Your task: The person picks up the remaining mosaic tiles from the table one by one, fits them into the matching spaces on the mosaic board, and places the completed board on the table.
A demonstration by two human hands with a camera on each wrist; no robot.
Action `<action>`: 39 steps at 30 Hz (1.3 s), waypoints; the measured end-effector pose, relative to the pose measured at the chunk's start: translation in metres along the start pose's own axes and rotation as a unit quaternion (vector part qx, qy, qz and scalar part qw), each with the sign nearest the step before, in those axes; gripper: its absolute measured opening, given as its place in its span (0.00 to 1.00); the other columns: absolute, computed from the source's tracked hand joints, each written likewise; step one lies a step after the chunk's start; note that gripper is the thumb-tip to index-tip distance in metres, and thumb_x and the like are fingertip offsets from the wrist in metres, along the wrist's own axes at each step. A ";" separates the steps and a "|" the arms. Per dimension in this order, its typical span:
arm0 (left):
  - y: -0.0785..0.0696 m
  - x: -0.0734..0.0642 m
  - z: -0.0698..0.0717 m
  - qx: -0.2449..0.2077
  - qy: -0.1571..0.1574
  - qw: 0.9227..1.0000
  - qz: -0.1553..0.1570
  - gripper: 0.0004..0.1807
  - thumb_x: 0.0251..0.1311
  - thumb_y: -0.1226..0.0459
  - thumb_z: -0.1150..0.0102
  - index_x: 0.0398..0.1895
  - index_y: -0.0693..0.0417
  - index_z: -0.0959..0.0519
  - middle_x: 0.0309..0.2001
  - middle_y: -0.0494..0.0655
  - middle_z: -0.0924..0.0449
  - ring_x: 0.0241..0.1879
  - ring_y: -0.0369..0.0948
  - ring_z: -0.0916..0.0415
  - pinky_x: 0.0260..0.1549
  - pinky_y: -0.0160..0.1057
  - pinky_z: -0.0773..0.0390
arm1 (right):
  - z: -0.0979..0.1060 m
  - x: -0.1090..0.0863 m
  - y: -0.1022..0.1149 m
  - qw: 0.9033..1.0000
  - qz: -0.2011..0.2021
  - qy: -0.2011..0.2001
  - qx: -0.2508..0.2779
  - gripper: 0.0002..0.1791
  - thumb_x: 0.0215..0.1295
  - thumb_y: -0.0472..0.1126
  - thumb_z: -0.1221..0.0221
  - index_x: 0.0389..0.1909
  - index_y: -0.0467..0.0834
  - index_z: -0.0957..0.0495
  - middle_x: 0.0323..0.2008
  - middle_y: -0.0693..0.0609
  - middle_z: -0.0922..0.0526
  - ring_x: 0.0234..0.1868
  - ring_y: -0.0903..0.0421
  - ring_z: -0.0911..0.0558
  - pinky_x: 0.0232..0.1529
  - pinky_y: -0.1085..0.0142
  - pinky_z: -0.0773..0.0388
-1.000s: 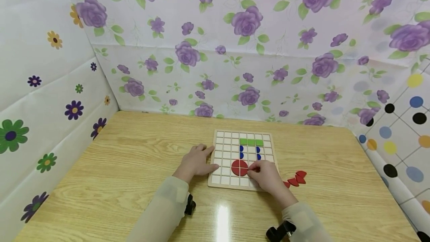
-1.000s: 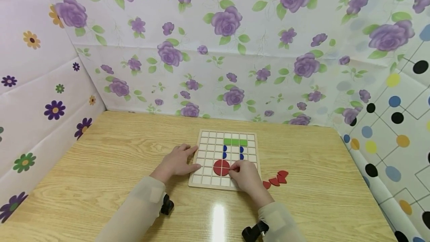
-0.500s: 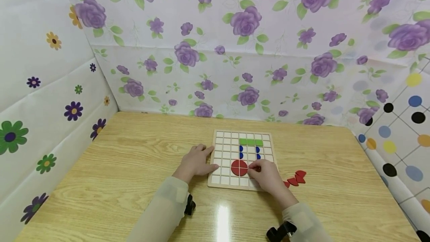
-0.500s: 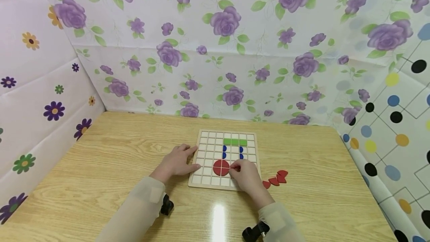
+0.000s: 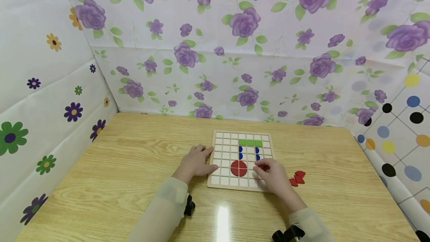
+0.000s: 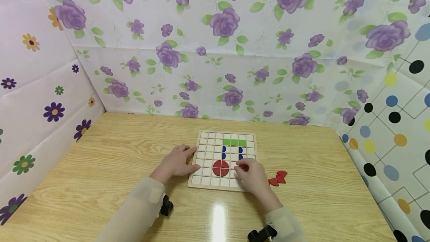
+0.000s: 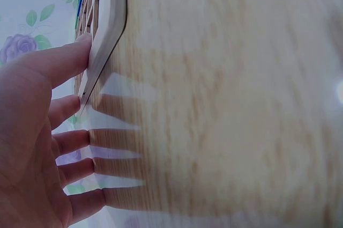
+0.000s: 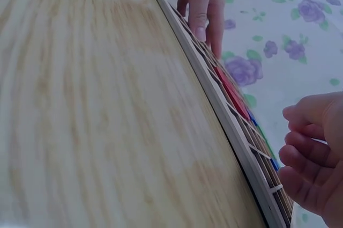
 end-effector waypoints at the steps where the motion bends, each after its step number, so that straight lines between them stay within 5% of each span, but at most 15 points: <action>1: 0.000 0.000 0.000 0.000 0.000 1.000 -0.001 0.40 0.58 0.40 0.46 0.73 0.39 0.43 0.71 0.53 0.42 0.68 0.54 0.44 0.54 0.57 0.28 | 0.002 0.000 -0.001 1.000 0.000 -0.001 0.000 0.08 0.60 0.40 0.37 0.38 0.42 0.17 0.32 0.51 0.18 0.34 0.59 0.23 0.36 0.70 0.25; 39: -0.003 -0.004 0.003 -0.005 0.000 1.000 -0.002 0.40 0.58 0.40 0.45 0.73 0.40 0.42 0.70 0.54 0.41 0.67 0.54 0.43 0.53 0.56 0.27 | 0.057 -0.010 -0.040 0.998 -0.033 -0.052 -0.010 0.17 0.66 0.48 0.42 0.47 0.40 0.19 0.40 0.45 0.17 0.40 0.56 0.23 0.34 0.72 0.24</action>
Point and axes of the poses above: each hand's wrist, its own x-axis towards the middle knuckle, its own z-axis out of the back of the hand, y = z × x, the point moved 4 cm from there along x, towards the middle knuckle
